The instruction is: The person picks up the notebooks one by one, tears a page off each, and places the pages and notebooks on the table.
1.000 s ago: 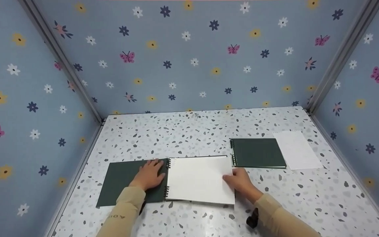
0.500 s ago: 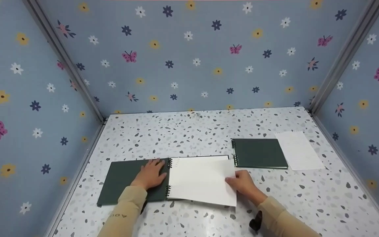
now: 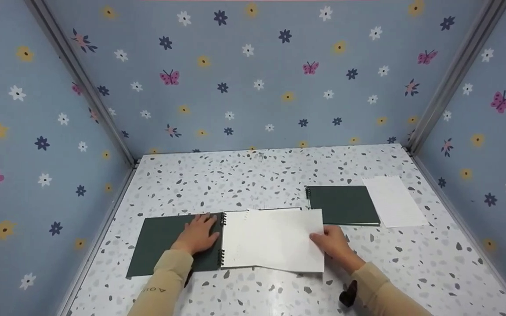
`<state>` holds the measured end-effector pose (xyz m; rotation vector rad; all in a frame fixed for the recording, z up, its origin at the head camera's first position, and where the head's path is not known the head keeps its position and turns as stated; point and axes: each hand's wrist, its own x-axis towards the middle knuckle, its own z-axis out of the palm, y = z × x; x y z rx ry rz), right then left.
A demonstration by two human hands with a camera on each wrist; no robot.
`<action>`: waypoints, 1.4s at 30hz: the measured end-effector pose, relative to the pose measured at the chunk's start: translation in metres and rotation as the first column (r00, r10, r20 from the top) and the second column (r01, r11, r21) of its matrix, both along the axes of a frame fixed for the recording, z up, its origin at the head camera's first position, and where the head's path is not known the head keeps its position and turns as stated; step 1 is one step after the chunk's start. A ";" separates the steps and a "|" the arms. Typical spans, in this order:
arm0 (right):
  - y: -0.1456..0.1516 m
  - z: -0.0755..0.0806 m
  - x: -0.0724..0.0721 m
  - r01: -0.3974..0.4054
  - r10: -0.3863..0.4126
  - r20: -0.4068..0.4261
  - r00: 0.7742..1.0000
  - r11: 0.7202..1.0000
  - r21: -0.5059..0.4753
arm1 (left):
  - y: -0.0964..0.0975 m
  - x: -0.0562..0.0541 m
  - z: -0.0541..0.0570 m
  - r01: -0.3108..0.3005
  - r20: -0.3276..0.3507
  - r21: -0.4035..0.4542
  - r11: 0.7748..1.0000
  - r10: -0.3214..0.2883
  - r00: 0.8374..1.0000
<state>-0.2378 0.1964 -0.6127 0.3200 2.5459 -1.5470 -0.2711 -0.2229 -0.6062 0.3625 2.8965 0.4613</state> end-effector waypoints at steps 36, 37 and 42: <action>-0.030 0.058 -0.123 -0.086 0.086 0.003 0.996 0.994 -0.065 | 0.002 0.003 0.000 -0.012 -0.011 0.006 1.000 0.012 1.000; -0.031 0.057 -0.125 -0.089 0.089 -0.009 0.996 0.995 -0.038 | 0.001 0.003 0.000 -0.011 -0.011 0.010 1.000 0.011 1.000; -0.037 0.054 -0.133 -0.092 0.093 -0.091 0.992 0.996 0.005 | 0.000 0.004 -0.001 -0.012 -0.011 0.022 1.000 0.013 1.000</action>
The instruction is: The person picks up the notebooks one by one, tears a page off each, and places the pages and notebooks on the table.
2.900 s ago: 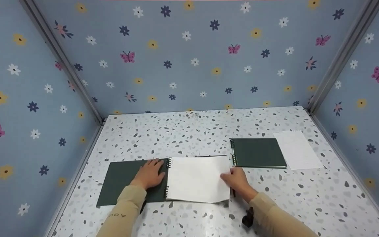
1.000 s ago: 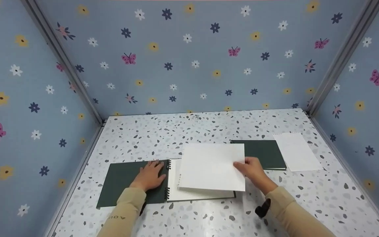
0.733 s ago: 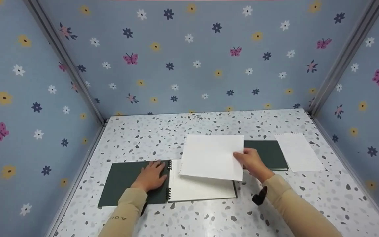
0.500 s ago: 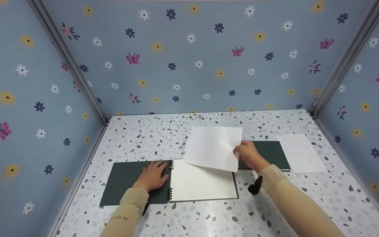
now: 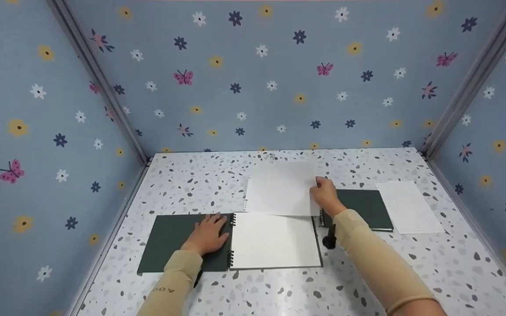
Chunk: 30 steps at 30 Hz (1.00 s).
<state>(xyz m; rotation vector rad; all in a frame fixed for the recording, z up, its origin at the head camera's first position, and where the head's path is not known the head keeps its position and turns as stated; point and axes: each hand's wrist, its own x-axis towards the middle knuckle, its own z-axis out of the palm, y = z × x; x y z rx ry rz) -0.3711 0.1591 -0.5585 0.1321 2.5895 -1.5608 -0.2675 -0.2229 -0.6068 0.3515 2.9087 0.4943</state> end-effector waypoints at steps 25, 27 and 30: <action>0.001 -0.035 0.002 0.019 -0.017 -0.017 1.000 0.992 0.127 | -0.001 0.003 -0.001 -0.003 0.008 0.007 1.000 0.003 1.000; 0.000 -0.039 0.004 0.077 -0.071 -0.043 0.997 0.985 0.152 | 0.000 0.004 0.002 -0.006 0.010 0.009 1.000 0.006 1.000; -0.001 -0.040 0.005 0.111 -0.102 -0.061 0.993 0.979 0.174 | 0.001 0.004 0.002 -0.012 0.015 0.001 1.000 0.012 1.000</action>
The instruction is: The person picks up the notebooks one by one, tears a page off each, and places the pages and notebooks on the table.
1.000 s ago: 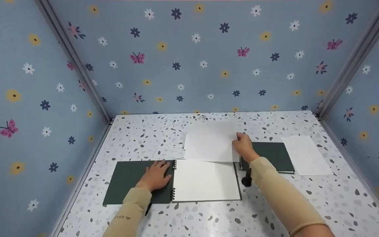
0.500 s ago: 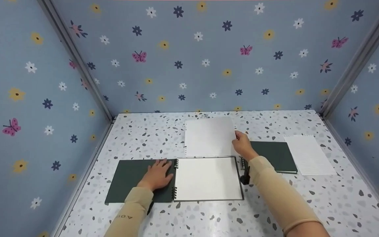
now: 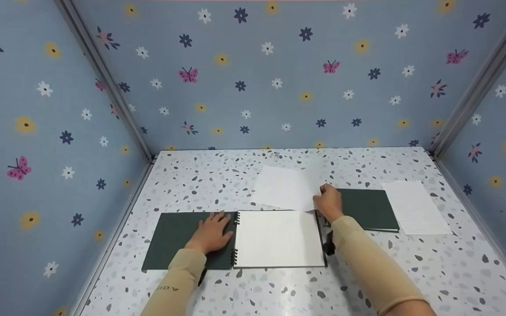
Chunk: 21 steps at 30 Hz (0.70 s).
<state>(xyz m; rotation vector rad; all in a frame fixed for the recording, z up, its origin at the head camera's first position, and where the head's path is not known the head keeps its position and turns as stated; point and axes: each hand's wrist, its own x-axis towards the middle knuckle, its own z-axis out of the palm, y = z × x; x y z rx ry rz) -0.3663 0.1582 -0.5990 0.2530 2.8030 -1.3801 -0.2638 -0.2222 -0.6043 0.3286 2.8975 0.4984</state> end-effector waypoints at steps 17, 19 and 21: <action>-0.006 0.008 0.002 -0.086 0.090 0.080 0.993 0.995 -0.049 | -0.001 0.000 -0.003 -0.005 0.002 -0.002 1.000 0.005 1.000; -0.006 0.007 0.003 -0.072 0.075 0.064 0.995 0.996 -0.050 | -0.002 0.001 -0.003 -0.003 0.002 0.001 1.000 0.003 1.000; -0.006 0.007 0.003 -0.057 0.060 0.062 0.996 0.997 -0.047 | -0.002 0.001 -0.003 -0.002 0.004 0.010 1.000 0.002 1.000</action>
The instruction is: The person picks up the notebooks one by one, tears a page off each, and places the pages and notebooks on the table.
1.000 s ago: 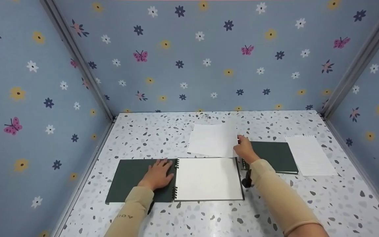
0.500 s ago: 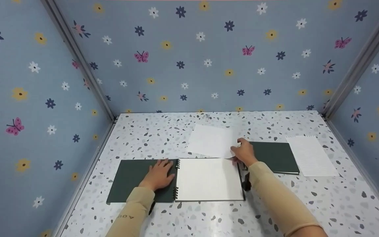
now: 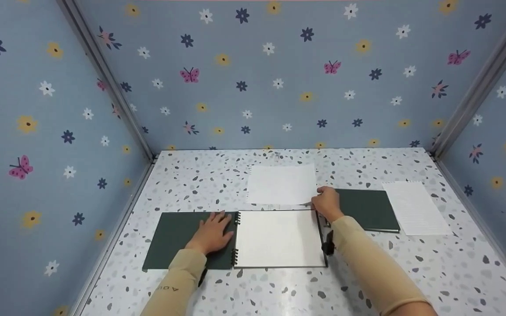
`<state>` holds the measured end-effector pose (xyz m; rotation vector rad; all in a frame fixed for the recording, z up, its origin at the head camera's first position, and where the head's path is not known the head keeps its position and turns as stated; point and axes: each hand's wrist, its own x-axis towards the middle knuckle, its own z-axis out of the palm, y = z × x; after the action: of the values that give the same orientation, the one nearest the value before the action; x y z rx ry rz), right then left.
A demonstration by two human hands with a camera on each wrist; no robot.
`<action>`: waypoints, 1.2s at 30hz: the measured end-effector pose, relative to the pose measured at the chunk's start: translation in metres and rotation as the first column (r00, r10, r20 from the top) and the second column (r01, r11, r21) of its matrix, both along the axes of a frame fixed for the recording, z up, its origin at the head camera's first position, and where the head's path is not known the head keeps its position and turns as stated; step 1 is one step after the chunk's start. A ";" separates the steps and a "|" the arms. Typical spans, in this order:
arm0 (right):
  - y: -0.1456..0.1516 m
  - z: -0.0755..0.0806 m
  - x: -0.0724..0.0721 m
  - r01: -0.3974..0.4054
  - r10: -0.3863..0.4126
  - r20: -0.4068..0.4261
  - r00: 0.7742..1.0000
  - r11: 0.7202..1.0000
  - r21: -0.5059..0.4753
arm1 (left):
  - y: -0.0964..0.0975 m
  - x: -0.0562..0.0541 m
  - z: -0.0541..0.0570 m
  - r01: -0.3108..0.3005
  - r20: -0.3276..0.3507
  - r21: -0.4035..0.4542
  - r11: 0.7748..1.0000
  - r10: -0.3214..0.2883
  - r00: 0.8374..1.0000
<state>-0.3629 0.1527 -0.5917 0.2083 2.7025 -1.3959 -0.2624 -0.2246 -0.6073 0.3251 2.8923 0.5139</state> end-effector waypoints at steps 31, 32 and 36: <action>0.025 0.003 0.102 -0.512 0.582 -0.034 0.813 0.740 0.437 | -0.105 0.051 0.016 -0.475 0.133 -0.134 0.870 0.490 0.861; 0.026 0.001 0.105 -0.519 0.589 -0.024 0.808 0.731 0.443 | -0.107 0.053 0.016 -0.475 0.137 -0.136 0.869 0.491 0.860; 0.031 -0.006 0.116 -0.552 0.632 -0.015 0.775 0.688 0.472 | -0.110 0.060 0.016 -0.476 0.155 -0.141 0.868 0.494 0.855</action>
<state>-0.2471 0.1836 -0.5976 -0.7520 2.7826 -0.6176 -0.2020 -0.3346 -0.5913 -0.4647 2.7837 0.4409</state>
